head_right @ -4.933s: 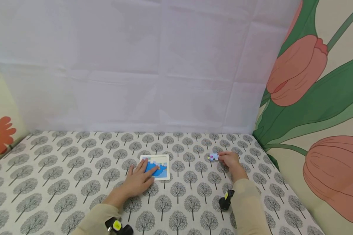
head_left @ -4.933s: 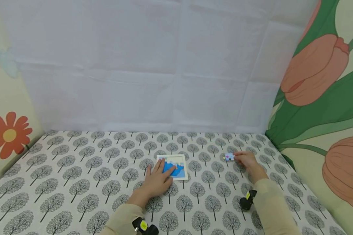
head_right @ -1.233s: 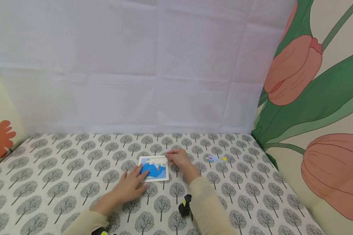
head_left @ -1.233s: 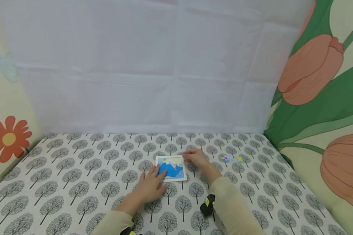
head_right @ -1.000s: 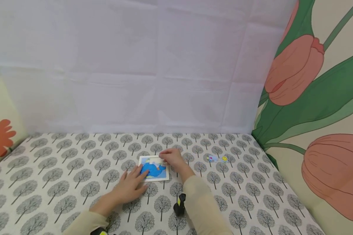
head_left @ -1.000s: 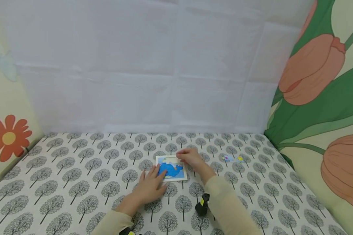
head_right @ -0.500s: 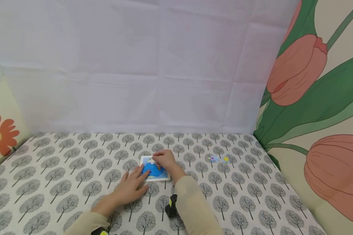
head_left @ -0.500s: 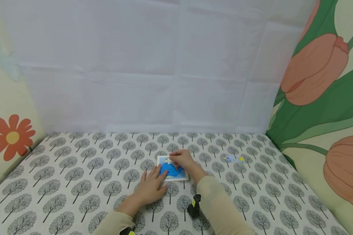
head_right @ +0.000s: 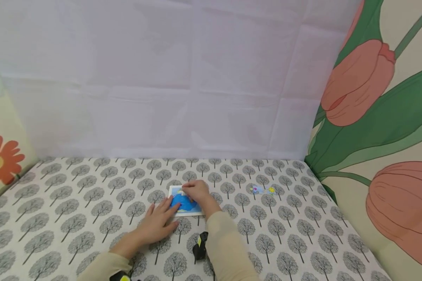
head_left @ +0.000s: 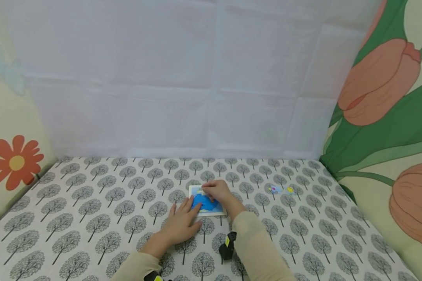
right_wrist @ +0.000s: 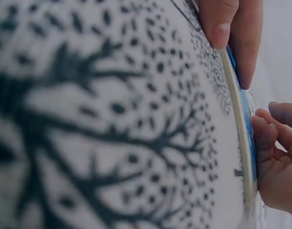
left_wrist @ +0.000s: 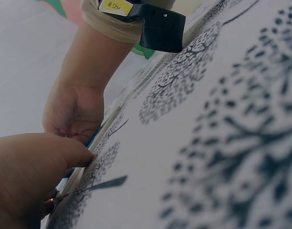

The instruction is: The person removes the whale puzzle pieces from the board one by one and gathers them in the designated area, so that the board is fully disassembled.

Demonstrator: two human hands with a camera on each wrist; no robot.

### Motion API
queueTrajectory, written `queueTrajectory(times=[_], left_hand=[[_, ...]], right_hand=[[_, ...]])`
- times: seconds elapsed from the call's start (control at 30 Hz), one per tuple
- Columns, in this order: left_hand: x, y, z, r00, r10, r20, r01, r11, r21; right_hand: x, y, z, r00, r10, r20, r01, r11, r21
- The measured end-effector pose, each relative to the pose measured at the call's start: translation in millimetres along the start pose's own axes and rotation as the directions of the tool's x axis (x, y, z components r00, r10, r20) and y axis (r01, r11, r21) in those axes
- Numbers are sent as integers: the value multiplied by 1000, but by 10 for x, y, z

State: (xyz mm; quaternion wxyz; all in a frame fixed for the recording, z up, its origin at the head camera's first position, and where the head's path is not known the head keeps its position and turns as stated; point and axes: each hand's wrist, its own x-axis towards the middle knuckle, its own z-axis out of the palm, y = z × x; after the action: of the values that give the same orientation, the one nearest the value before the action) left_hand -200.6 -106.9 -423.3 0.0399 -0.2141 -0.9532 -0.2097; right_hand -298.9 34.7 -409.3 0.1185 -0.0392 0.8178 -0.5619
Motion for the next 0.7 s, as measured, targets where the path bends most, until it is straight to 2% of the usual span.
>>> queueTrajectory(times=[0.27,0.7], left_hand=[[-11,-3,6,1000,-9,5,9,1000,5],[-15,28,-28,1000,-12,12,12,1000,18]], right_hand=[[21,11,14,1000,2,4,-2,999,-43],[-29,-34,2,999,-7,43,9,999,-45]])
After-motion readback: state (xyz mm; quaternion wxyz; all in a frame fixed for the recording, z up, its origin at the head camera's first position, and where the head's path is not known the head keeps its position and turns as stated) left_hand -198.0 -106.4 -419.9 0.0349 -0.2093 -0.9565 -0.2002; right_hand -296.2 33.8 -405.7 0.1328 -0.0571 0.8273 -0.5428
